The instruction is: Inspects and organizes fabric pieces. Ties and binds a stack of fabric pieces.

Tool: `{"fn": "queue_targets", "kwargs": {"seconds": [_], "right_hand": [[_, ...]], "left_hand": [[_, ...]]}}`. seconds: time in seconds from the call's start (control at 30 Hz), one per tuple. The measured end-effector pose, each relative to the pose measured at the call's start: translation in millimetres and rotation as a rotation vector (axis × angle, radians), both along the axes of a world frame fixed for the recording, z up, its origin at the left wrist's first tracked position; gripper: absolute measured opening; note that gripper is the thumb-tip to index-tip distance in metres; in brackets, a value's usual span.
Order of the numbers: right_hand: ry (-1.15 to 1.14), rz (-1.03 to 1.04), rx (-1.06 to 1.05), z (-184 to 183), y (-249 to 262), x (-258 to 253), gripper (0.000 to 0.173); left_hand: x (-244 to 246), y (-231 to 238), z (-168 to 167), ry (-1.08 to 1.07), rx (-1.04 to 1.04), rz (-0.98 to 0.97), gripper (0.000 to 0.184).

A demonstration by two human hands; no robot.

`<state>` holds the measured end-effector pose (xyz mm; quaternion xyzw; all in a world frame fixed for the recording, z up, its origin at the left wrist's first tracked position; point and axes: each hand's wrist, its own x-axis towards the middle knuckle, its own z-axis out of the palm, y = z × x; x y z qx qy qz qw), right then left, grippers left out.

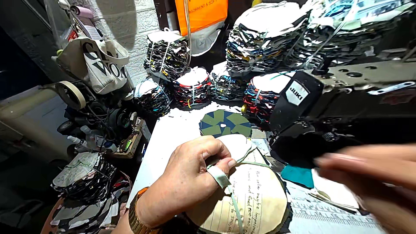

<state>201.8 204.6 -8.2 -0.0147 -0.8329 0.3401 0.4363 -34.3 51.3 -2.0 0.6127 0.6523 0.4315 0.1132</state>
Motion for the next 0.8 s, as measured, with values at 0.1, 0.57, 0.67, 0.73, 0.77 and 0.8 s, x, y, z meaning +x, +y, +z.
{"fn": "queue_targets", "kwargs": {"seconds": [0.1, 0.57, 0.67, 0.73, 0.77, 0.8], "right_hand": [[-0.049, -0.051, 0.204, -19.1, 13.9, -34.6, 0.02], [-0.121, -0.105, 0.504, -9.3, 8.2, -70.4, 0.021], [-0.101, -0.064, 0.547, -7.9, 8.9, -74.5, 0.017], [-0.109, -0.019, 0.521, -9.0, 10.4, -75.4, 0.019], [-0.132, 0.026, 0.469, -10.1, 12.9, -74.8, 0.021], [-0.16, 0.09, 0.388, -11.1, 16.3, -73.9, 0.022]], "left_hand": [[2.4, -1.0, -1.4, -0.004, 0.006, 0.02, 0.015], [4.3, -0.9, -1.5, -0.111, 0.031, 0.022, 0.013], [4.0, -0.2, -2.0, -0.111, 0.026, 0.025, 0.014], [3.2, -0.7, -2.5, -0.097, 0.024, 0.017, 0.016], [2.8, -1.2, -2.7, -0.097, 0.026, 0.003, 0.017], [2.4, -1.7, -3.1, -0.095, 0.029, -0.016, 0.018]]}}
